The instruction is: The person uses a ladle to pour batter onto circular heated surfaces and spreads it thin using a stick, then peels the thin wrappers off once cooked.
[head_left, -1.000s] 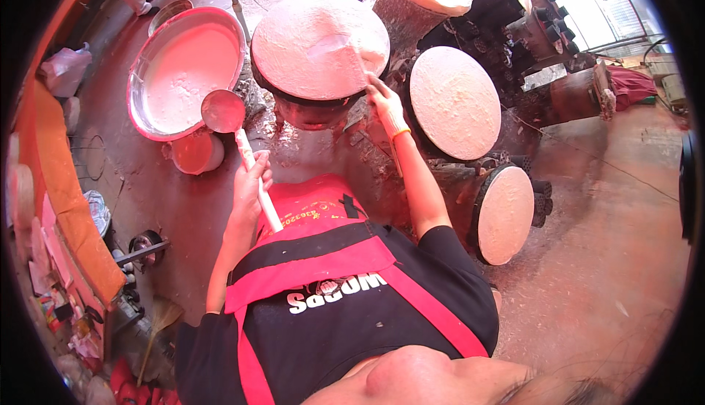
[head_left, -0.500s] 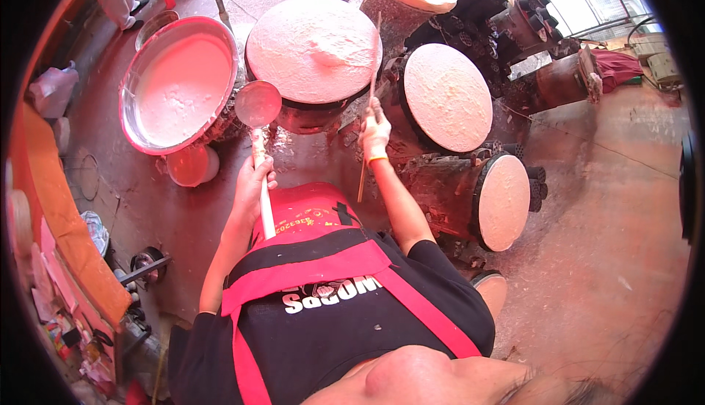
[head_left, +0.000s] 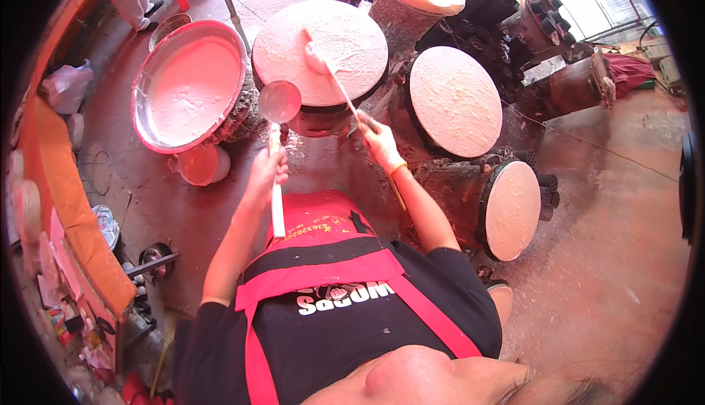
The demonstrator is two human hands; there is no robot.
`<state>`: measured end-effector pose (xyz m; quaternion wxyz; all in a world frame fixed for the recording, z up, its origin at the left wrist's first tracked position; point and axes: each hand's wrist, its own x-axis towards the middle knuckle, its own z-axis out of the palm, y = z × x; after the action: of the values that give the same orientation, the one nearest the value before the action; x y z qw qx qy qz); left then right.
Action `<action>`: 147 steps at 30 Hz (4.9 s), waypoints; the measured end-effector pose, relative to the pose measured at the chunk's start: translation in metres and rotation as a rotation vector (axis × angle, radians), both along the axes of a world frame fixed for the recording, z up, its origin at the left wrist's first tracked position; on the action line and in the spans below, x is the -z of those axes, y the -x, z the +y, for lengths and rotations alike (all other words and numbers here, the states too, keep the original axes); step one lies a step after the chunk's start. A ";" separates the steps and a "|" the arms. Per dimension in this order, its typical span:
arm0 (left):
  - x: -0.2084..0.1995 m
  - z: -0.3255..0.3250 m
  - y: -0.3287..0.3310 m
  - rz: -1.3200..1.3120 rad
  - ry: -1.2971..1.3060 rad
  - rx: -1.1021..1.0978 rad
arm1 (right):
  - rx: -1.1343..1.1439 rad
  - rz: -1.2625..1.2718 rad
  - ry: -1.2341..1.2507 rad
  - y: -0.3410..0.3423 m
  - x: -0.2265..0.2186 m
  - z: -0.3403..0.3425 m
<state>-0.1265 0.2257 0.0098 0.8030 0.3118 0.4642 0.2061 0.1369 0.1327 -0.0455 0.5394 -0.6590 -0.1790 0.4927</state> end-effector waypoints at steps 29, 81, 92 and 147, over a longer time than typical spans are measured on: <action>-0.009 0.108 0.070 -0.131 0.424 0.050 | -0.032 -0.496 0.202 0.087 -0.009 0.007; -0.048 0.003 -0.275 -0.150 0.724 0.887 | 0.897 -0.748 1.082 0.043 0.094 -0.253; -0.035 0.001 -0.256 -0.087 0.307 0.986 | 0.827 -0.577 1.179 0.083 0.114 -0.261; -0.053 -0.518 -0.284 0.239 0.987 1.685 | 2.885 -0.868 0.213 0.652 -0.260 -0.836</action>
<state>0.1573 -0.2927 0.0628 0.6751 0.1890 0.2019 -0.6839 -0.5154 -0.7035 0.2150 0.4047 -0.3900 0.4974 -0.6608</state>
